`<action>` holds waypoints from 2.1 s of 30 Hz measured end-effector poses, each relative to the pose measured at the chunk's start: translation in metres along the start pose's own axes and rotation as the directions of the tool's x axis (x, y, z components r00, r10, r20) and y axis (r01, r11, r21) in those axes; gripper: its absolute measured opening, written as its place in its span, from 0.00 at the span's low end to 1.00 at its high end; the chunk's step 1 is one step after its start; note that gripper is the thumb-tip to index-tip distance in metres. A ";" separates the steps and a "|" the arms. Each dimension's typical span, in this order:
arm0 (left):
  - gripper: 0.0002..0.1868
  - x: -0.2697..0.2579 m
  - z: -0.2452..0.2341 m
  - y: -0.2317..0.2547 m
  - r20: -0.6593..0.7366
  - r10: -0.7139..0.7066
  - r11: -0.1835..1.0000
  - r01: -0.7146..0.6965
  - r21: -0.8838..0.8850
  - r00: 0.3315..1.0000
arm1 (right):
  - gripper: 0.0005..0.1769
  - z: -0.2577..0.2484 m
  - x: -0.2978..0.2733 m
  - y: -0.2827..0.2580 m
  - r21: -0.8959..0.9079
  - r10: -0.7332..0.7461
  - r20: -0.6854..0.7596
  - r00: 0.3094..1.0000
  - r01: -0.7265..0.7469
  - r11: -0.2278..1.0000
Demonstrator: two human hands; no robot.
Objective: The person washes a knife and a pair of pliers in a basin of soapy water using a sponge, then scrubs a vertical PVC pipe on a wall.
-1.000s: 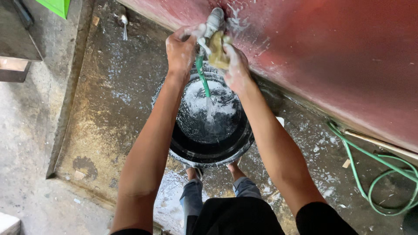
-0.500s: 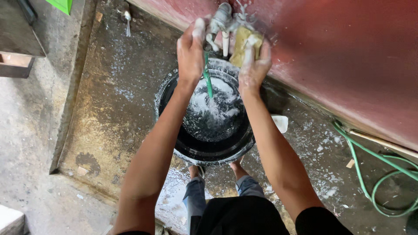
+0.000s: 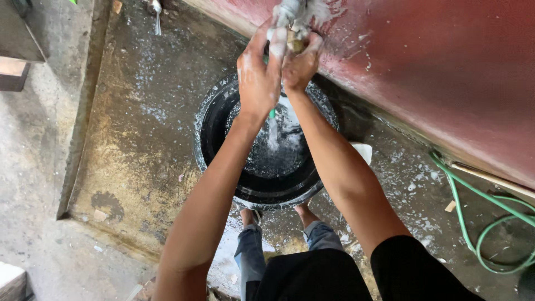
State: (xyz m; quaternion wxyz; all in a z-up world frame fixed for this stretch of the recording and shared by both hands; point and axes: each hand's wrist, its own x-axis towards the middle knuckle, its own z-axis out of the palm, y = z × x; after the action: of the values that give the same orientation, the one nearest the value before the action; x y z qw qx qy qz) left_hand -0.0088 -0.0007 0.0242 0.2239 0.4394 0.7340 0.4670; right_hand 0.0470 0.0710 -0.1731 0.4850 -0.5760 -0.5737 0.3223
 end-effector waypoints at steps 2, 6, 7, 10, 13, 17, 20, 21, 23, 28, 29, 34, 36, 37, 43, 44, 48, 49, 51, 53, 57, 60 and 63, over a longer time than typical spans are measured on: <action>0.27 0.000 -0.004 0.000 0.004 0.000 1.000 0.000 -0.006 1.000 | 0.25 0.003 -0.005 0.003 0.177 0.037 -0.001 0.999 -0.037 0.983; 0.28 0.001 -0.003 -0.005 0.006 0.027 1.000 -0.027 -0.014 1.000 | 0.25 0.017 -0.008 0.006 0.569 0.034 -0.003 0.999 -0.026 0.822; 0.28 -0.002 -0.004 -0.008 0.004 0.019 1.000 -0.019 -0.009 1.000 | 0.24 0.020 -0.004 0.014 0.575 0.040 0.015 0.999 -0.041 0.817; 0.30 -0.030 -0.019 -0.020 -0.007 0.136 0.989 -0.135 0.063 0.991 | 0.22 0.028 0.003 0.049 0.595 0.331 0.161 0.930 -0.359 0.719; 0.32 -0.070 -0.054 -0.043 0.019 0.021 0.999 -0.020 -0.041 1.000 | 0.21 0.005 -0.001 0.078 0.005 0.228 0.220 0.948 -0.235 0.972; 0.32 -0.139 -0.093 -0.106 -0.061 -0.296 0.955 0.297 0.006 0.953 | 0.26 -0.069 -0.041 0.103 0.053 0.239 0.230 0.943 -0.258 0.965; 0.31 -0.203 -0.106 -0.155 -0.133 -0.370 0.929 0.367 -0.047 0.919 | 0.20 -0.126 -0.092 0.116 0.149 0.606 0.363 0.708 -0.686 0.712; 0.31 -0.221 -0.106 -0.167 -0.133 -0.441 0.897 0.432 -0.091 0.888 | 0.19 -0.142 -0.108 0.118 0.173 0.683 0.434 0.588 -0.798 0.577; 0.31 -0.258 -0.107 -0.190 -0.095 -0.553 0.830 0.539 -0.140 0.827 | 0.20 -0.167 -0.150 0.121 0.189 0.759 0.546 0.354 -0.935 0.301; 0.34 -0.325 -0.121 -0.223 0.065 -0.604 0.788 0.608 -0.095 0.794 | 0.25 -0.190 -0.236 0.121 0.221 0.747 0.640 0.177 -0.974 0.041; 0.35 -0.334 -0.126 -0.229 0.107 -0.611 0.783 0.619 -0.063 0.784 | 0.24 -0.192 -0.248 0.121 0.216 0.746 0.638 0.192 -0.974 0.066; 0.35 -0.354 -0.168 -0.253 0.192 -0.477 0.858 0.501 -0.109 0.858 | 0.20 -0.187 -0.304 0.100 0.274 0.792 0.517 0.324 -0.939 0.206; 0.35 -0.338 -0.192 -0.251 0.230 -0.459 0.867 0.489 -0.095 0.858 | 0.20 -0.183 -0.317 0.084 0.268 0.840 0.445 0.312 -0.941 0.208; 0.35 -0.328 -0.208 -0.245 0.250 -0.469 0.871 0.491 -0.029 0.847 | 0.19 -0.179 -0.322 0.076 0.301 0.859 0.401 0.318 -0.932 0.204; 0.37 -0.277 -0.278 -0.218 0.349 -0.406 0.909 0.413 0.056 0.845 | 0.18 -0.161 -0.365 0.041 0.452 0.864 0.300 0.405 -0.858 0.245; 0.37 -0.271 -0.285 -0.220 0.323 -0.233 0.970 0.244 0.005 0.917 | 0.18 -0.153 -0.373 0.033 0.464 0.843 0.323 0.429 -0.849 0.254; 0.37 -0.244 -0.299 -0.221 0.373 -0.293 0.953 0.301 0.038 0.880 | 0.18 -0.121 -0.387 0.001 0.517 0.835 0.315 0.451 -0.819 0.248; 0.36 -0.237 -0.298 -0.220 0.378 -0.283 0.956 0.291 0.037 0.881 | 0.18 -0.113 -0.388 -0.005 0.523 0.835 0.318 0.449 -0.818 0.240; 0.35 -0.221 -0.293 -0.214 0.386 -0.189 0.979 0.205 0.000 0.903 | 0.19 -0.093 -0.384 -0.017 0.537 0.832 0.326 0.449 -0.812 0.228; 0.33 -0.205 -0.285 -0.207 0.392 -0.020 0.997 0.050 -0.066 0.920 | 0.18 -0.076 -0.378 -0.030 0.529 0.842 0.279 0.461 -0.806 0.266; 0.34 -0.162 -0.275 -0.199 0.528 -0.150 0.988 0.144 0.054 0.836 | 0.19 -0.032 -0.354 -0.052 0.509 0.872 0.199 0.448 -0.807 0.299; 0.35 -0.118 -0.263 -0.202 0.573 0.044 0.999 -0.040 -0.019 0.818 | 0.18 0.000 -0.339 -0.064 0.589 0.858 0.159 0.488 -0.745 0.314; 0.33 -0.069 -0.265 -0.212 0.625 0.135 0.991 -0.116 -0.071 0.769 | 0.18 0.034 -0.316 -0.078 0.581 0.815 0.122 0.567 -0.706 0.405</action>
State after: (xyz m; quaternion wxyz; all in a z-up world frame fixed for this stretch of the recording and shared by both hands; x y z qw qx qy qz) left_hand -0.2611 -0.2267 -0.0455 0.4299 0.6147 0.5798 0.3180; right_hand -0.0541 -0.2402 -0.1706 0.4812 -0.6260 -0.0747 0.6091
